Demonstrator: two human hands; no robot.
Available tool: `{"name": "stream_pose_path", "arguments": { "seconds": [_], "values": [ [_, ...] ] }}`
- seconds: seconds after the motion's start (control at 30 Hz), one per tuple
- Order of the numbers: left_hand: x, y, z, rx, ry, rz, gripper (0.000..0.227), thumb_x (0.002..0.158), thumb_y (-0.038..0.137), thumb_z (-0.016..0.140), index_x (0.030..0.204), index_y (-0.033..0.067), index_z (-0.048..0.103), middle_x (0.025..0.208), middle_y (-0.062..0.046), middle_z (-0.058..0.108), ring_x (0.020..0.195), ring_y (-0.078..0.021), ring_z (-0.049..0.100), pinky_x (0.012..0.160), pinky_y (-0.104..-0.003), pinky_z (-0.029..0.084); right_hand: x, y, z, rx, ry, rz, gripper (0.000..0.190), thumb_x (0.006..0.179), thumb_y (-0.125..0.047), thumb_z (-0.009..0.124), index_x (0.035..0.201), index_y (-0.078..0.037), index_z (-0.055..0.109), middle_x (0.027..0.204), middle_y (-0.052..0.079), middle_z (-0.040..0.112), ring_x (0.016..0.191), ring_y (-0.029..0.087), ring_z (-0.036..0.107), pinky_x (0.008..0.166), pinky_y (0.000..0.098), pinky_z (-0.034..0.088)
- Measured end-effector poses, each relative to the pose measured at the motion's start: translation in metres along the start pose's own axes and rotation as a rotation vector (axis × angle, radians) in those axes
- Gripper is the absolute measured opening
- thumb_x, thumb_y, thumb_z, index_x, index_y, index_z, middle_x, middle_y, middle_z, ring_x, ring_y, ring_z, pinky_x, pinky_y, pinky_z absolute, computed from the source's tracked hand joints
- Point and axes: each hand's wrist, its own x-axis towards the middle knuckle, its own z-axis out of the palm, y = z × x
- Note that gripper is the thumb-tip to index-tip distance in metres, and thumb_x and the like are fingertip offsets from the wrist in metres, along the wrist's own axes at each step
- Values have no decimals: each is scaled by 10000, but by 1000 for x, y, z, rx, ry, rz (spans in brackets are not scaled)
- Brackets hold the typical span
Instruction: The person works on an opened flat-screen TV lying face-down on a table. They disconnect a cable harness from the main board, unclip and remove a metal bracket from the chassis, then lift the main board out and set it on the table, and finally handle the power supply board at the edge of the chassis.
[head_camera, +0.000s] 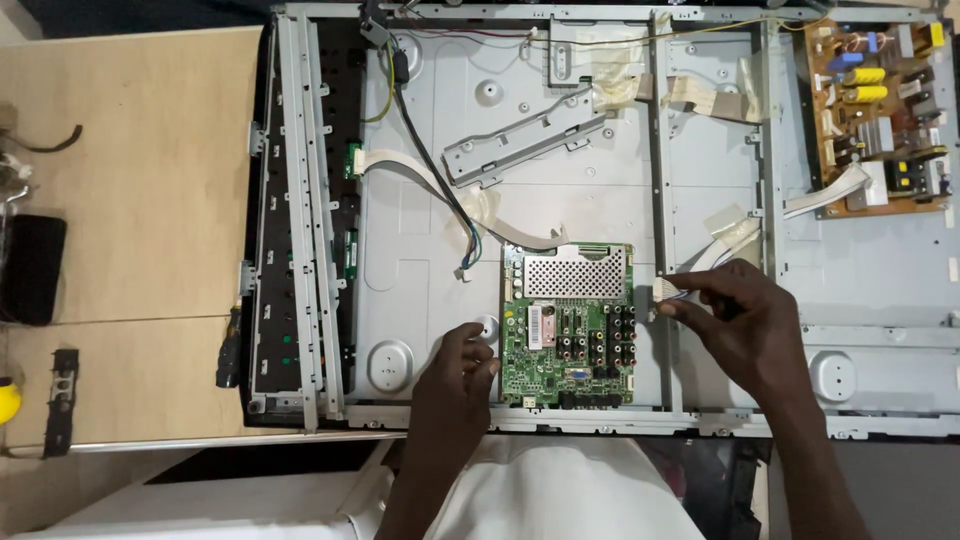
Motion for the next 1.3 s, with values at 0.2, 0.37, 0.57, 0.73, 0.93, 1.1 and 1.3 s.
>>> {"name": "stream_pose_path", "arguments": {
  "seconds": [0.2, 0.37, 0.57, 0.73, 0.93, 1.1, 1.3],
  "values": [
    [0, 3, 1, 5, -29, -59, 395, 918, 321, 575, 1275, 152, 588, 1020, -29, 767, 920, -207, 750, 770, -384, 567, -2, 4, 5, -47, -33, -39, 327, 821, -124, 870, 1140, -98, 802, 768, 31, 555, 676, 158, 523, 642, 320, 442],
    [0, 10, 2, 5, -86, -151, 355, 893, 280, 602, 1232, 175, 599, 951, -2, 779, 864, -214, 743, 787, -388, 531, -2, 8, 6, -64, -50, 11, 336, 828, -193, 864, 1153, -133, 806, 770, 17, 551, 678, 140, 510, 631, 296, 406],
    [0, 2, 7, 15, -111, -129, 358, 915, 312, 616, 1239, 161, 596, 977, -12, 793, 893, -218, 755, 802, -391, 543, 0, -17, -16, 26, -47, 33, 364, 893, -90, 798, 1254, -106, 747, 869, 35, 618, 737, 130, 547, 672, 274, 450],
    [2, -1, 11, 16, -105, -206, 304, 868, 298, 647, 1142, 166, 631, 982, -49, 795, 888, -244, 764, 819, -405, 535, 7, -39, -21, 6, -50, 41, 244, 947, -117, 754, 1189, -94, 750, 789, 21, 589, 614, 104, 493, 566, 277, 405],
    [0, -11, 16, 104, -100, -61, 182, 885, 294, 654, 981, 144, 615, 861, -68, 767, 816, -286, 718, 720, -440, 484, 52, -38, 16, -59, -172, -192, 338, 936, -201, 725, 1242, -56, 711, 1056, 115, 720, 924, 223, 733, 735, 343, 617],
    [3, -7, 18, 193, -99, -182, 157, 899, 318, 629, 867, 180, 696, 817, -39, 771, 823, -281, 718, 723, -456, 477, 85, -30, 44, -278, -427, -341, 338, 958, -290, 695, 1220, -79, 722, 1088, 171, 674, 877, 347, 695, 727, 452, 558],
    [3, -31, 28, 134, -1, 62, 209, 926, 249, 513, 809, 133, 641, 785, -59, 727, 700, -313, 671, 667, -472, 468, 112, -16, 53, -387, -568, -325, 284, 962, -416, 643, 1074, -163, 705, 960, 91, 699, 828, 303, 682, 677, 437, 519]
  ]
}}
